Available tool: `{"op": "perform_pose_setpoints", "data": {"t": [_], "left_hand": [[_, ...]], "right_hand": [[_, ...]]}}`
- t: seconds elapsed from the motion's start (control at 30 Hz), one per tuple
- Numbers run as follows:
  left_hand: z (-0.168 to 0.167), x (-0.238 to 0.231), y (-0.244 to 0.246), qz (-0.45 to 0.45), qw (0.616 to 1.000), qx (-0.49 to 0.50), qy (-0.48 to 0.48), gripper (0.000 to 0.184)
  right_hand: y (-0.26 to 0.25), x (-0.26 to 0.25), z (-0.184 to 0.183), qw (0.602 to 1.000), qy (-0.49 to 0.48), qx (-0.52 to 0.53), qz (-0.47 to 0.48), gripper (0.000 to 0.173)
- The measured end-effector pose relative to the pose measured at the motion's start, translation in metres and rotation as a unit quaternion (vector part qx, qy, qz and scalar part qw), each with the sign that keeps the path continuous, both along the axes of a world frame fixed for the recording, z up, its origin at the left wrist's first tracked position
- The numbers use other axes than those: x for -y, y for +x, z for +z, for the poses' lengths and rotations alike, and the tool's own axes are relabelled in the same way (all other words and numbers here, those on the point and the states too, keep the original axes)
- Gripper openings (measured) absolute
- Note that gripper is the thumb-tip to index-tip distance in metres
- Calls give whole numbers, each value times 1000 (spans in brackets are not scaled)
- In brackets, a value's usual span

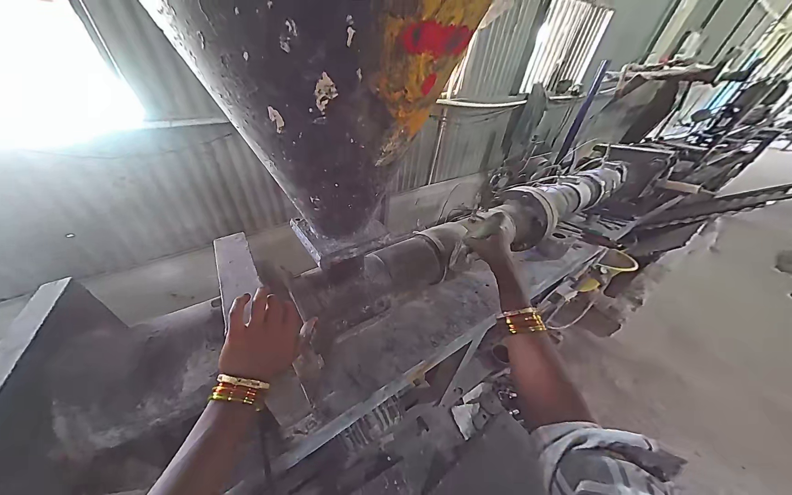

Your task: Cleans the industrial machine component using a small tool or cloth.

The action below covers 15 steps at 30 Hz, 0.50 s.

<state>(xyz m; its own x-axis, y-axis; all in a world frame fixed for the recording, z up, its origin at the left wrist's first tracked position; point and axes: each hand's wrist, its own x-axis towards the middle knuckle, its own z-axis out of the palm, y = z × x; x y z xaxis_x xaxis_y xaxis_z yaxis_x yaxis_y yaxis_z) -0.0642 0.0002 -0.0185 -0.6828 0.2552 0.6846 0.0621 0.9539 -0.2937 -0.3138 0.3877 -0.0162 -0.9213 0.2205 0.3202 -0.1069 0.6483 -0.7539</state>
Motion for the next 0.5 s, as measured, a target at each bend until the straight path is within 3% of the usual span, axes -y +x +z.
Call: {"op": "perform_pose_setpoints", "data": {"t": [0.13,0.2,0.27,0.37,0.4,0.5], "left_hand": [[1,0,2,5,1000,0,-2,55],[-1,1,1,1,1000,-6,-12,54],[-3,3,-1,3,1000,-18,-21,59],[-2,3,0,6,1000,-12,-22,58],[0,2,0,8,1000,-7,-20,57],[1,1,-2,3,1000,-17,-17,59]], "right_hand": [[23,-7,-7,960,-213,-180,22,44],[29,-18,3,967,-195,-162,-27,47],[31,-23,8,986,-108,-90,-93,50],[12,-19,-7,994,-11,-69,-83,51],[5,-14,-7,995,-19,-77,-55,50],[1,11,8,967,-182,-171,57,41]]}}
